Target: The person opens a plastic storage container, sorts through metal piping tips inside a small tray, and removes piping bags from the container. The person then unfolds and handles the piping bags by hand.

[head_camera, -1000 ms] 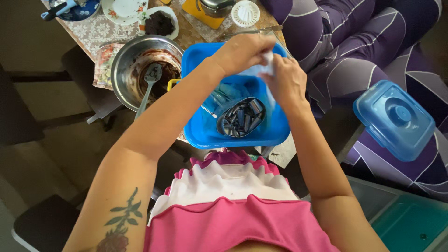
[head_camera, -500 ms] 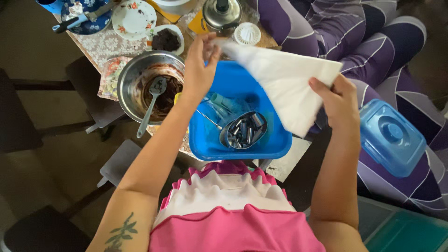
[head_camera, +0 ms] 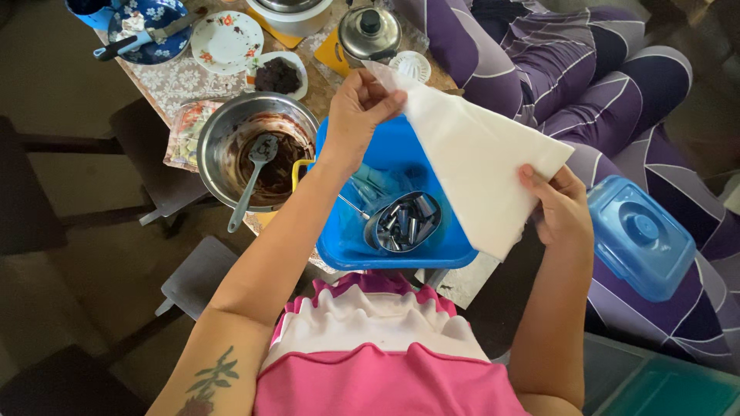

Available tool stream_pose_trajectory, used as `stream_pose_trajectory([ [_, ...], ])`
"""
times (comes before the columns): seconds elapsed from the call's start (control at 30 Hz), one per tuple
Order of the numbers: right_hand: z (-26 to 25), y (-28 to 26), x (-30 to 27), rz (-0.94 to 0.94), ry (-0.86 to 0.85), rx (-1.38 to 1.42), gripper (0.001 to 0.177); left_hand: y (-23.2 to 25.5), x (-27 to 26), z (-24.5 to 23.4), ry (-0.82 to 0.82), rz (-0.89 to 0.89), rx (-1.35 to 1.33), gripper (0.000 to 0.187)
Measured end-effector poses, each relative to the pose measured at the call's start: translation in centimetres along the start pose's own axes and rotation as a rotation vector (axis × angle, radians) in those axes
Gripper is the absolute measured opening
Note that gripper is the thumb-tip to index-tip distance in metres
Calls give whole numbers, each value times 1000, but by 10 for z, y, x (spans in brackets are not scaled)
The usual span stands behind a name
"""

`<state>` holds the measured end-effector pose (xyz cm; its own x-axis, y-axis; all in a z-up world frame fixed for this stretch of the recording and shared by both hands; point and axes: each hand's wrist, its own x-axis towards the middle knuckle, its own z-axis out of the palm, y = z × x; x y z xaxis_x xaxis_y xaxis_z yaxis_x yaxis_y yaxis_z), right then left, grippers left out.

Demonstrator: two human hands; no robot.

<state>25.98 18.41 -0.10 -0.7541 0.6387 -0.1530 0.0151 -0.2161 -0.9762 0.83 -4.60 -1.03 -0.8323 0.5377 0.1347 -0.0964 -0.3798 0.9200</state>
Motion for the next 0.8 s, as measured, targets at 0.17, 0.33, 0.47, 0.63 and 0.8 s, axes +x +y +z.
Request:
stream_pose_trajectory([
  [0.17, -4, 2, -8, 32, -8, 57, 33, 2, -6, 2, 5, -8, -86, 21],
  [0.33, -7, 5, -11, 18, -7, 47, 32, 26, -14, 7, 12, -63, -114, 24],
  [0.47, -8, 6, -13, -16, -11, 44, 31, 37, -19, 13, -71, -50, -3, 37],
  [0.63, -2, 12, -14, -44, -23, 82, 32, 37, -32, 22, -160, -132, 1, 47],
  [0.8, 21, 18, -15, -17, 2, 46, 34, 12, -50, 42, -184, -247, -69, 50],
])
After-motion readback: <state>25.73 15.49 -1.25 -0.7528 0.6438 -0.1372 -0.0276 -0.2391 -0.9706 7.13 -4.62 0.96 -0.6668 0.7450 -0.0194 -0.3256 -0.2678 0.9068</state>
